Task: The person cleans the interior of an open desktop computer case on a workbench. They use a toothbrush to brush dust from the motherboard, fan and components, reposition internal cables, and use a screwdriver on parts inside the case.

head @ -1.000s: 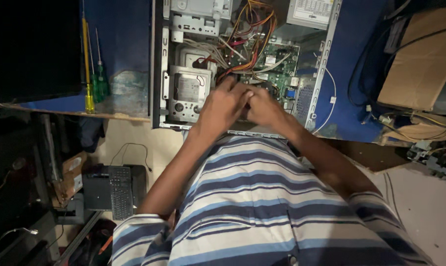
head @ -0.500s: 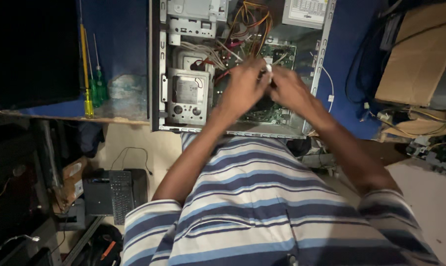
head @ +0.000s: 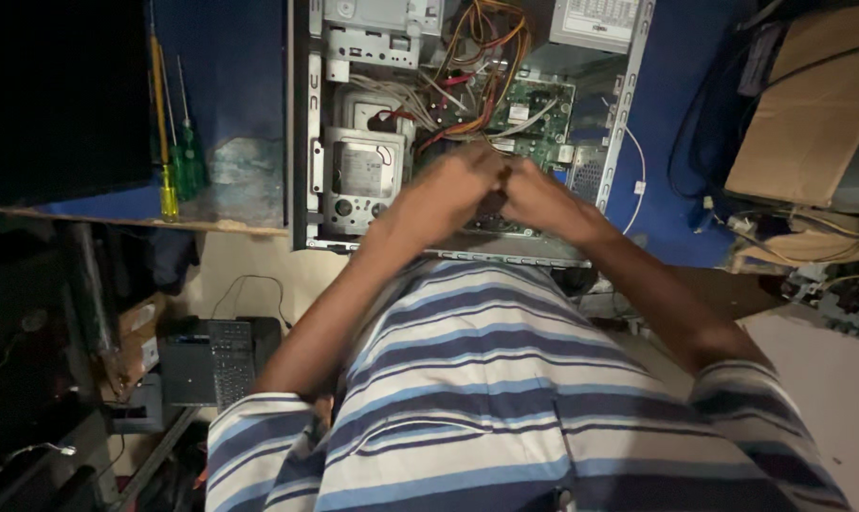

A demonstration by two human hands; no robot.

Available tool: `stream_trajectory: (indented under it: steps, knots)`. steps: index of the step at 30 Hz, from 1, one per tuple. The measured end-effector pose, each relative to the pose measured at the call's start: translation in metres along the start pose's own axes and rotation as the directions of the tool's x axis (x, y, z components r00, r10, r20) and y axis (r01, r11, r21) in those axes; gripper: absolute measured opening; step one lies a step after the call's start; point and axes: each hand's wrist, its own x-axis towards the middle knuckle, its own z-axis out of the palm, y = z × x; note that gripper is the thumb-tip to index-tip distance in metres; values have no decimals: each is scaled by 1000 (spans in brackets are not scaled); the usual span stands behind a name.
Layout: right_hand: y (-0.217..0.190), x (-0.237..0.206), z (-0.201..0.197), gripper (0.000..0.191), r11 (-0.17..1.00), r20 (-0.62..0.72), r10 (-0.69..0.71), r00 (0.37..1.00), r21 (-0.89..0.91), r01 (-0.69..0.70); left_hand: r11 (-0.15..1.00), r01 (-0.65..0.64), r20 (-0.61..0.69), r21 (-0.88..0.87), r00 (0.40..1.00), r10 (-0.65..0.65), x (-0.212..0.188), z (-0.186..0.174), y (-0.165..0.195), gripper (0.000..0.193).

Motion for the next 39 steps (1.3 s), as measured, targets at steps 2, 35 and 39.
stream_trajectory:
  steps: [2,35,39]
  knots:
    - [2,16,4,18,999,-111,-45,993,-14,44,996,86,-67,-34,994,-89,1,-7,-4,22]
    - [9,-48,-45,15,762,-699,416,581,617,196,854,97,-150,511,988,-23,29,47,-79,55]
    - [17,-54,-18,14,544,-662,613,431,749,377,826,94,-182,556,983,11,41,73,-110,46]
